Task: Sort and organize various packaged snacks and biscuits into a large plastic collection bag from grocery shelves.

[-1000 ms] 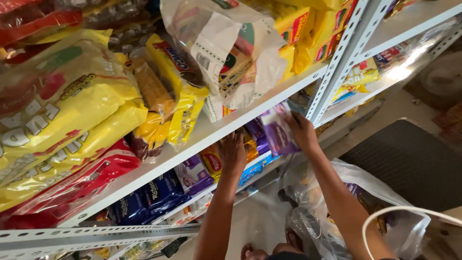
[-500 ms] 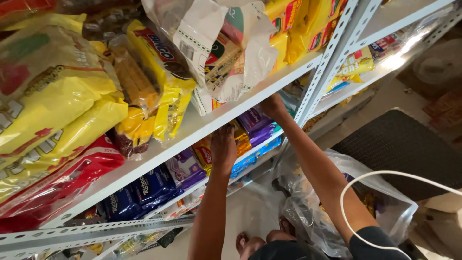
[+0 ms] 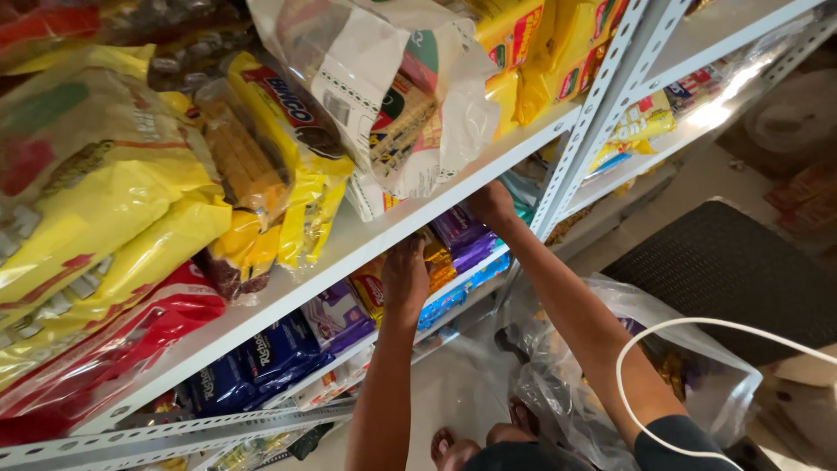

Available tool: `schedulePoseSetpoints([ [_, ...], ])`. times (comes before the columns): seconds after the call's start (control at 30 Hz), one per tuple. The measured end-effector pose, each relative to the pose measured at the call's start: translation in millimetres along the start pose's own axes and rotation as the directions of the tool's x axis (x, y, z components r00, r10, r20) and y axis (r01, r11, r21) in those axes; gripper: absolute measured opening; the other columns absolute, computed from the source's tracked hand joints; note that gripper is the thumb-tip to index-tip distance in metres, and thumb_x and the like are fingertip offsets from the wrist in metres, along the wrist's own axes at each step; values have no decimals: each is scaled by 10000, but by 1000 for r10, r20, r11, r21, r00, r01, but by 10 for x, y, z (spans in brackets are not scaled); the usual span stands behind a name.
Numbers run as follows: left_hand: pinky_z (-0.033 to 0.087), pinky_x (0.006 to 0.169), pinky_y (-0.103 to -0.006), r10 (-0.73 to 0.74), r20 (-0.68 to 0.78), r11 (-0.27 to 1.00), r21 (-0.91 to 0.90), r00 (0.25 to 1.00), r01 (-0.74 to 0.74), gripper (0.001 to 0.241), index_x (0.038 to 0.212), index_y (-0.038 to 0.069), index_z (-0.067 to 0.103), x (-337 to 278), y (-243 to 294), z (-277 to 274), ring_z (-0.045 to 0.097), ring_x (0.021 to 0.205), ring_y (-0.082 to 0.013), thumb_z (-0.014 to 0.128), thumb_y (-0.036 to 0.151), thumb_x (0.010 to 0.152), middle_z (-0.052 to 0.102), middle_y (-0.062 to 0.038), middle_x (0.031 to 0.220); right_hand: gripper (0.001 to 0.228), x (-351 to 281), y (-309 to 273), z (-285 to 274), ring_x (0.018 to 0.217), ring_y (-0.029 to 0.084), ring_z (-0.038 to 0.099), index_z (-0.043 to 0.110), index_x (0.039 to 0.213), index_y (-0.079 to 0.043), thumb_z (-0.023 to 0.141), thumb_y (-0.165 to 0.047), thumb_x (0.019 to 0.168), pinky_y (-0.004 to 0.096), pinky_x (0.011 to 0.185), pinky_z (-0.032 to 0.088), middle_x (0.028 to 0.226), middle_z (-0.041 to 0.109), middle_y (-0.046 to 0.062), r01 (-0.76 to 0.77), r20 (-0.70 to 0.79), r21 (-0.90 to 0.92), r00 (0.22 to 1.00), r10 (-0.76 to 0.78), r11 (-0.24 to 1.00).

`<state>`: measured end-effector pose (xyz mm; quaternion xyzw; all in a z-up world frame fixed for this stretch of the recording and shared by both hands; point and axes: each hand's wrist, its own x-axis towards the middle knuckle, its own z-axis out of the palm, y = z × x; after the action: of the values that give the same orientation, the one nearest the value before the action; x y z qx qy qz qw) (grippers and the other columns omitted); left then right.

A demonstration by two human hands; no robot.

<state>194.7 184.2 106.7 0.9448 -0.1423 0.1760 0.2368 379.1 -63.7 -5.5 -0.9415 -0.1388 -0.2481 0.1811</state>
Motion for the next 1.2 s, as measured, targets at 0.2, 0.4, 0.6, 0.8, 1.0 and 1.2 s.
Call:
schedulePoseSetpoints([
  [0.2, 521, 919, -485, -17, 7, 999, -27, 1000, 17, 476, 1191, 60, 674, 14, 77, -119, 628, 1115, -404, 801, 121, 735, 641, -164, 1256, 285, -9, -368, -407, 1022, 446, 650, 674, 1185, -91, 567, -133, 924, 510, 832, 532, 1091, 707, 227, -217, 55, 185, 976, 210, 959],
  [0.4, 523, 919, -485, -59, 56, 998, -18, 997, 60, 450, 1229, 69, 668, 3, 71, -90, 625, 1122, -389, 785, 110, 796, 621, -156, 1316, 322, -73, 565, 826, 1250, 259, 595, 631, 1276, -60, 622, -235, 1006, 354, 1106, 470, 1312, 660, 120, -211, 239, 952, 965, 107, -224],
  [0.6, 523, 945, -487, -37, 78, 999, -3, 996, 37, 479, 1217, 65, 666, 10, 66, -141, 614, 1149, -394, 809, 136, 765, 621, -155, 1296, 333, -137, -30, -373, 1107, 317, 648, 670, 1271, -71, 673, -256, 994, 401, 956, 511, 1189, 701, 174, -230, 219, 731, 971, 99, 642],
  [0.8, 528, 929, -480, -4, 42, 1000, 21, 999, 3, 508, 1241, 75, 666, 15, 56, -105, 612, 1154, -399, 819, 147, 762, 626, -149, 1292, 301, -175, -227, -777, 776, 331, 747, 728, 1137, -136, 685, -283, 878, 432, 726, 568, 881, 754, 168, -299, 289, 405, 938, 189, 864],
  [1.0, 534, 934, -471, 8, 48, 1000, 27, 999, -9, 480, 1222, 66, 662, -5, -23, -1, 635, 1125, -375, 822, 149, 777, 640, -152, 1264, 276, -170, -170, -604, 822, 407, 701, 746, 1102, -107, 714, -299, 907, 459, 711, 562, 920, 729, 199, -136, 102, 244, 988, 114, 960],
  [1.2, 540, 897, -469, -55, 108, 998, 27, 993, 53, 476, 1228, 72, 651, 14, 54, -95, 638, 1099, -377, 821, 160, 792, 631, -149, 1270, 323, -120, -224, -602, 978, 394, 693, 700, 1221, -108, 715, -206, 913, 434, 811, 567, 1076, 730, 198, -143, 45, 338, 990, 136, 930],
])
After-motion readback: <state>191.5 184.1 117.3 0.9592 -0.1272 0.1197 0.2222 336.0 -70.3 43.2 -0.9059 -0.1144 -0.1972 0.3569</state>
